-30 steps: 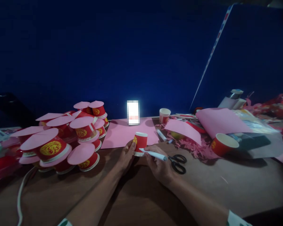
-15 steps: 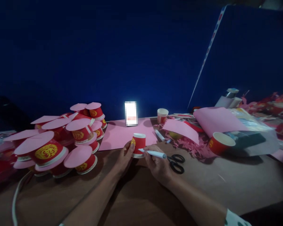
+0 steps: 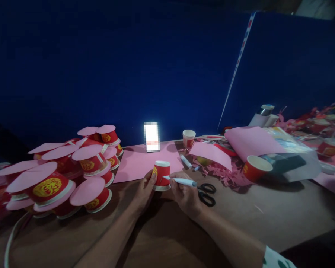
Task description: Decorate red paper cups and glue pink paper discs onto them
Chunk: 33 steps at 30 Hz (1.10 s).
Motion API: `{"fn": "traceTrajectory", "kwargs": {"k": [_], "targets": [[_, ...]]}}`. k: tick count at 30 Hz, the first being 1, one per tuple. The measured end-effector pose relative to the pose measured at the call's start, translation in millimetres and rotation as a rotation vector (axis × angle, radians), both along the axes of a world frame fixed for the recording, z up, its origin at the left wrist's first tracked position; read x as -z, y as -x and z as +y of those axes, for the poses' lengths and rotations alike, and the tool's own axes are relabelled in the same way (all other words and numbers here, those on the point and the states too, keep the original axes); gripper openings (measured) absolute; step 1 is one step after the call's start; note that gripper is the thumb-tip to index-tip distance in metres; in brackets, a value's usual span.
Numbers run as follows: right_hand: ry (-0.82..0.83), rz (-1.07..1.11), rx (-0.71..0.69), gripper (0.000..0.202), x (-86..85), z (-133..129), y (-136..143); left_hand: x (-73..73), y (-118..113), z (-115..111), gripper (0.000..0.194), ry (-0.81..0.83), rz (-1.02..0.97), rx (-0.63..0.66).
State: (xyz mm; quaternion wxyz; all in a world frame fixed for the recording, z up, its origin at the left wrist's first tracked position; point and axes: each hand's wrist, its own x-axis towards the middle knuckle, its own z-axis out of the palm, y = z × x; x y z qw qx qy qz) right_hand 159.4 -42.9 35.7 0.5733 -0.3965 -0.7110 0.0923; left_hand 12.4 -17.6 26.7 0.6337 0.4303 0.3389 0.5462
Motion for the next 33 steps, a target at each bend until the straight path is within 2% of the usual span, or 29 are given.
{"fn": "traceTrajectory", "kwargs": {"k": [9,20,27,33], "targets": [[0.035,0.037,0.011,0.011,0.3,1.8,-3.3,0.4,0.2,0.4,0.042,-0.020,-0.011,0.063],[0.039,0.068,0.083,0.011,1.8,5.4,-8.2,3.5,3.6,0.3,0.051,0.022,0.120,-0.037],[0.008,0.085,0.119,0.012,-1.5,6.2,-9.2,8.3,4.8,1.5,0.051,0.033,0.129,-0.046],[-0.004,0.100,0.139,0.014,-4.0,7.4,-10.9,3.8,4.7,-0.5,0.053,0.039,0.145,-0.073]]}}
